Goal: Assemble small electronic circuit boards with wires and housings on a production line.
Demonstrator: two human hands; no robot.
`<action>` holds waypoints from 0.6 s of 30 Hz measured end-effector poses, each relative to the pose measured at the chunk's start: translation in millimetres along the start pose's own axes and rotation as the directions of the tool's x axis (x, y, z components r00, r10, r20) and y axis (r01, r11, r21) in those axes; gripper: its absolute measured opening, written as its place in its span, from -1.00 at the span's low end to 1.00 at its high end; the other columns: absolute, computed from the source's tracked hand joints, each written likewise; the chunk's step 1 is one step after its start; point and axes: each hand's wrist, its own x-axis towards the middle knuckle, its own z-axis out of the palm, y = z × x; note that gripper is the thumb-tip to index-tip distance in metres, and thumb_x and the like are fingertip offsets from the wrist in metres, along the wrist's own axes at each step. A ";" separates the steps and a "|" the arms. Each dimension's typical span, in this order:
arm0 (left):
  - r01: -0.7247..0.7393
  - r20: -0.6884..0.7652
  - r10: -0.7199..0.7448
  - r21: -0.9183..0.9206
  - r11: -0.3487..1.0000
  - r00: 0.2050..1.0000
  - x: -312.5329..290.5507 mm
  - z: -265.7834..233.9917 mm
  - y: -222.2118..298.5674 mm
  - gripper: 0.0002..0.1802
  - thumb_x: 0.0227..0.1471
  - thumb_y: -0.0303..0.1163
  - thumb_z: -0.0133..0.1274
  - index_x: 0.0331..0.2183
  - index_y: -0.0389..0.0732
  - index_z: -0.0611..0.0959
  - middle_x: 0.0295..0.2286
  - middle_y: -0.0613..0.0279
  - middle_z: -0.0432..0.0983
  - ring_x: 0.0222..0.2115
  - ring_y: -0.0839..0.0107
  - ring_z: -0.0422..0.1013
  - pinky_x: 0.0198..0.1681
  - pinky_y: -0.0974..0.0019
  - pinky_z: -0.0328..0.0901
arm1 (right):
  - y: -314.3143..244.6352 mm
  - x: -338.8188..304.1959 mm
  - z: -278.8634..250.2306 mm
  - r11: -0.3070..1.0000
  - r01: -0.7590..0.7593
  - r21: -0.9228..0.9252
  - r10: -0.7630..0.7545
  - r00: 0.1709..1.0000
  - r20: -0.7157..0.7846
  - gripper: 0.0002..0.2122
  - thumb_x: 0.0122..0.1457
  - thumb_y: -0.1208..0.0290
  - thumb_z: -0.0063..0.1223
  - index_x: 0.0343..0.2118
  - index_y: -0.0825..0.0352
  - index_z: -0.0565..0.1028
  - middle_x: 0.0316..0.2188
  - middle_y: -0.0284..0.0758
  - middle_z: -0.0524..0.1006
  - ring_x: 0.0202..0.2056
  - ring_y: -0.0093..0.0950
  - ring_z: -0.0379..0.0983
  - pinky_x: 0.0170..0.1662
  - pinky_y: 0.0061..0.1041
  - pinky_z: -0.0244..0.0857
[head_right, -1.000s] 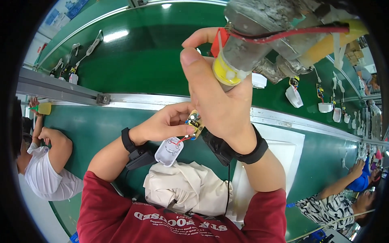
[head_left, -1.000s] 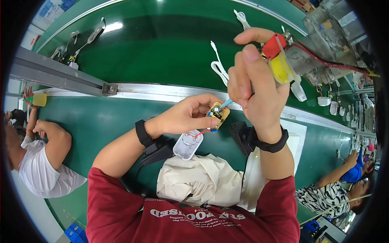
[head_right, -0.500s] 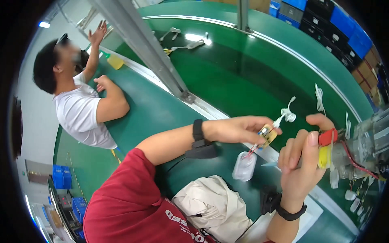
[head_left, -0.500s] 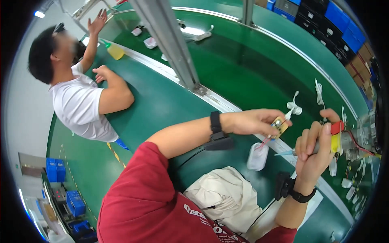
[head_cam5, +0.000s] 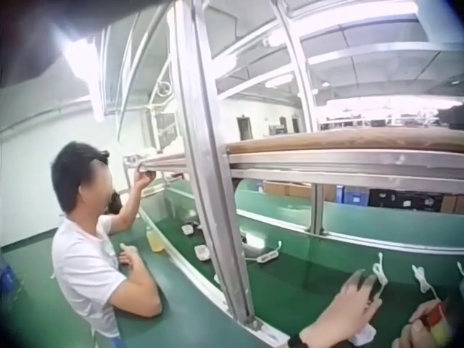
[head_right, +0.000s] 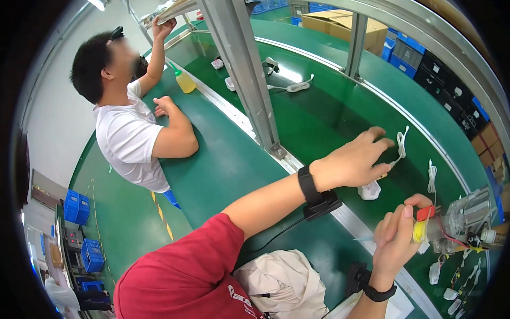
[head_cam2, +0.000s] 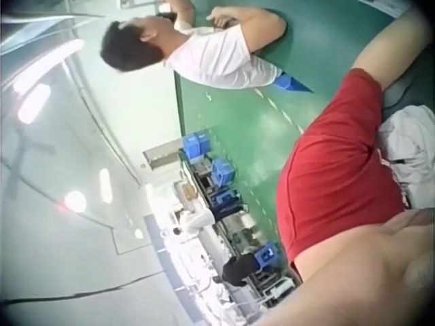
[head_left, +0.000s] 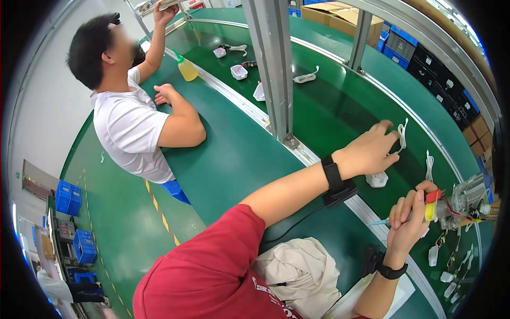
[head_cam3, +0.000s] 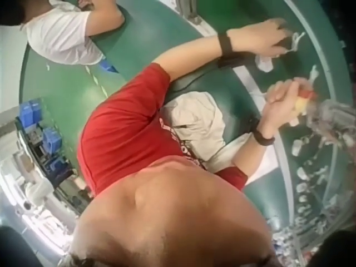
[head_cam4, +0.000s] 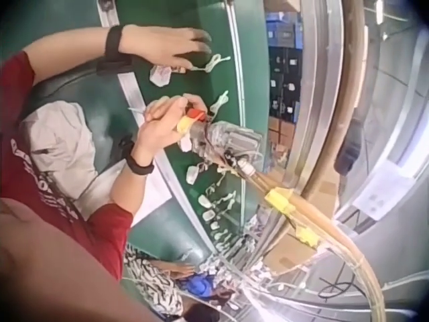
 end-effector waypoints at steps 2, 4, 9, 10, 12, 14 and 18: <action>0.021 0.087 -0.012 -0.105 0.994 0.996 0.4 -24.9 9.0 -0.57 -0.10 -0.33 0.16 -0.16 -0.30 0.52 -0.32 0.01 0.44 -0.24 0.06 0.42 -0.12 0.13 0.32 | 1.0 -1.3 -0.4 1.000 -0.002 0.004 0.002 1.000 0.000 -0.86 0.31 0.35 -0.20 -0.20 0.31 0.28 -0.77 -0.51 0.08 -0.81 -0.74 -0.09 -0.76 -0.70 -0.20; 0.055 0.354 -0.034 -0.050 0.997 0.935 0.1 -57.2 14.2 -0.52 -0.06 -0.32 0.15 -0.08 -0.29 0.48 -0.24 0.02 0.42 -0.18 0.07 0.40 -0.10 0.16 0.30 | 8.7 0.9 3.8 1.000 -0.013 0.022 0.013 1.000 0.004 -0.87 0.31 0.36 -0.20 -0.21 0.30 0.28 -0.77 -0.51 0.08 -0.81 -0.74 -0.08 -0.76 -0.70 -0.19; 0.046 0.533 -0.013 -0.049 0.998 0.846 3.3 -105.0 33.2 -0.53 -0.03 -0.35 0.13 -0.05 -0.27 0.46 -0.22 0.05 0.40 -0.17 0.06 0.38 -0.13 0.16 0.30 | 7.9 4.2 13.9 1.000 0.015 0.001 -0.015 1.000 -0.015 -0.88 0.30 0.36 -0.19 -0.23 0.29 0.27 -0.78 -0.51 0.07 -0.81 -0.74 -0.09 -0.77 -0.71 -0.19; 0.028 0.534 0.012 -0.066 0.997 0.846 3.9 -112.8 38.0 -0.53 -0.03 -0.35 0.13 -0.05 -0.27 0.46 -0.22 0.05 0.40 -0.17 0.06 0.38 -0.13 0.16 0.30 | 9.3 4.7 13.7 1.000 0.000 0.004 0.000 1.000 -0.018 -0.88 0.30 0.36 -0.18 -0.23 0.29 0.27 -0.78 -0.52 0.07 -0.81 -0.73 -0.08 -0.77 -0.70 -0.18; -0.044 0.485 0.115 -0.155 0.987 0.867 5.6 -130.4 49.5 -0.56 -0.02 -0.38 0.12 -0.06 -0.27 0.47 -0.22 0.04 0.40 -0.17 0.06 0.38 -0.14 0.17 0.30 | 10.9 6.4 11.9 1.000 -0.018 0.008 0.018 0.999 -0.031 -0.89 0.29 0.37 -0.17 -0.24 0.29 0.27 -0.77 -0.52 0.08 -0.82 -0.72 -0.07 -0.77 -0.69 -0.18; -0.075 0.480 0.179 -0.229 0.971 0.859 8.4 -153.8 68.9 -0.55 0.00 -0.43 0.09 -0.02 -0.26 0.45 -0.17 0.04 0.39 -0.15 0.07 0.38 -0.11 0.21 0.31 | 10.0 6.7 13.4 0.999 0.026 -0.031 -0.027 0.999 -0.029 -0.89 0.29 0.37 -0.16 -0.24 0.28 0.26 -0.78 -0.53 0.08 -0.82 -0.72 -0.05 -0.77 -0.68 -0.17; -0.311 0.109 0.383 -0.404 0.860 0.917 -6.8 -188.1 113.7 -0.77 -0.10 -0.57 0.13 -0.28 -0.30 0.60 -0.17 0.04 0.45 -0.19 0.06 0.43 -0.17 0.19 0.35 | 13.0 9.6 -4.2 0.995 0.058 -0.081 -0.056 0.998 0.032 -0.89 0.28 0.36 -0.14 -0.26 0.26 0.25 -0.80 -0.53 0.11 -0.83 -0.71 0.01 -0.77 -0.66 -0.14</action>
